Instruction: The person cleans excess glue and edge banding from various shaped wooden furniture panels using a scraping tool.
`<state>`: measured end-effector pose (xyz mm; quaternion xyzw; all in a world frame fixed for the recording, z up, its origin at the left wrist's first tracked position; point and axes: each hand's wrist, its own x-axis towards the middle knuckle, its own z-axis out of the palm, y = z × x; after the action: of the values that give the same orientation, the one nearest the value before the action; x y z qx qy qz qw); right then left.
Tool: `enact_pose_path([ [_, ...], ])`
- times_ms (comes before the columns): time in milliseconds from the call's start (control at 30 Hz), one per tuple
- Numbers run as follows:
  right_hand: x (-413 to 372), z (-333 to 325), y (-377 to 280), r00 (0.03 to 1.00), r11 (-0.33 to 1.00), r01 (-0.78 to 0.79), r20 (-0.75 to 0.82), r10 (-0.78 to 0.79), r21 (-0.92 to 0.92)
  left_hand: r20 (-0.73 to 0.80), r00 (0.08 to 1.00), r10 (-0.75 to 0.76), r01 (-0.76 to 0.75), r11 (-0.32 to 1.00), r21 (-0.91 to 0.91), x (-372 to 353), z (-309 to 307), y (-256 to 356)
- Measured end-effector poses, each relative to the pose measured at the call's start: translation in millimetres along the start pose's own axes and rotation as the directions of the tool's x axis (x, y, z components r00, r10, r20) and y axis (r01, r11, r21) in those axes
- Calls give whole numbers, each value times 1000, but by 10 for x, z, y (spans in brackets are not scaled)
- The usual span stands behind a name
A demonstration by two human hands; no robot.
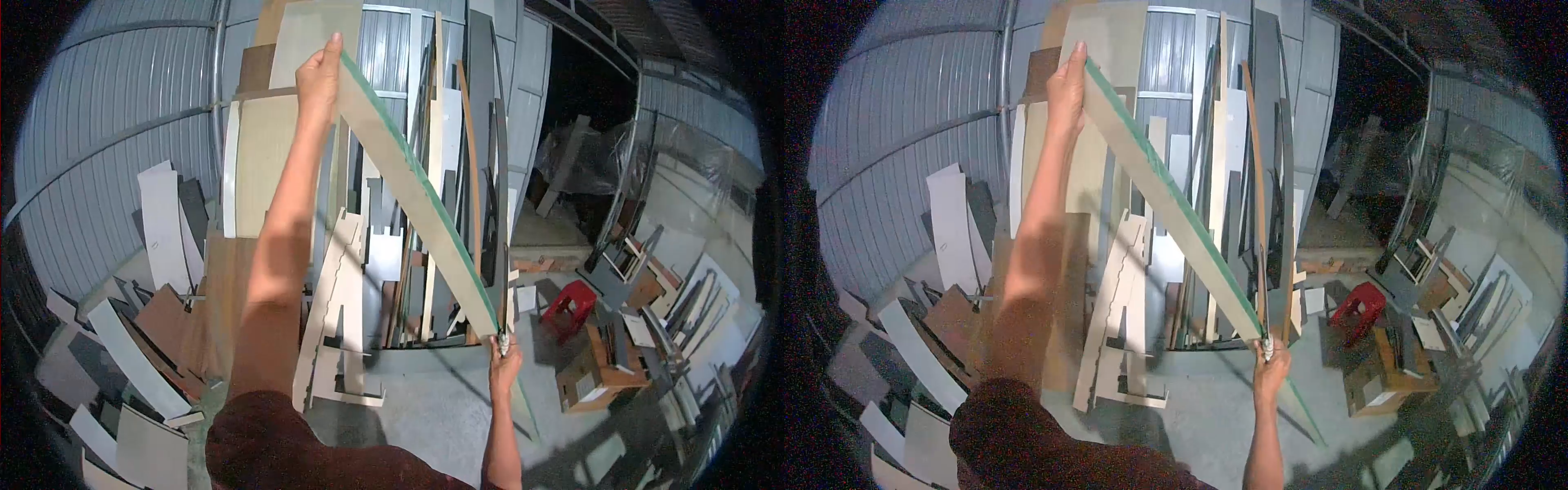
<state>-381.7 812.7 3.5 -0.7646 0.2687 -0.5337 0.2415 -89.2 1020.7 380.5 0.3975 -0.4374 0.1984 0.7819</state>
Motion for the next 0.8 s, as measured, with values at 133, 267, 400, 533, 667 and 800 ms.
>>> enact_pose_path([
  [133,-218,64,-42,987,998,-50,-154,43,-43,-218,951,217,-128,923,363,-52,-108,-14],
  [267,-108,-166,-1054,983,994,-55,-178,38,-95,-277,946,167,-45,916,399,-22,-225,-263],
  [400,81,99,-1983,989,990,139,-44,-141,-35,-197,956,219,-137,922,361,69,-372,-533],
  [533,359,549,-2725,940,948,317,140,-312,-11,-198,950,243,-159,918,362,115,-504,-843],
  [667,578,1090,-2992,923,923,375,129,-363,-84,-209,918,337,-235,887,398,192,-617,-1066],
  [800,660,1301,-2971,954,967,240,200,-221,-78,-202,932,302,-201,891,407,258,-533,-1195],
])
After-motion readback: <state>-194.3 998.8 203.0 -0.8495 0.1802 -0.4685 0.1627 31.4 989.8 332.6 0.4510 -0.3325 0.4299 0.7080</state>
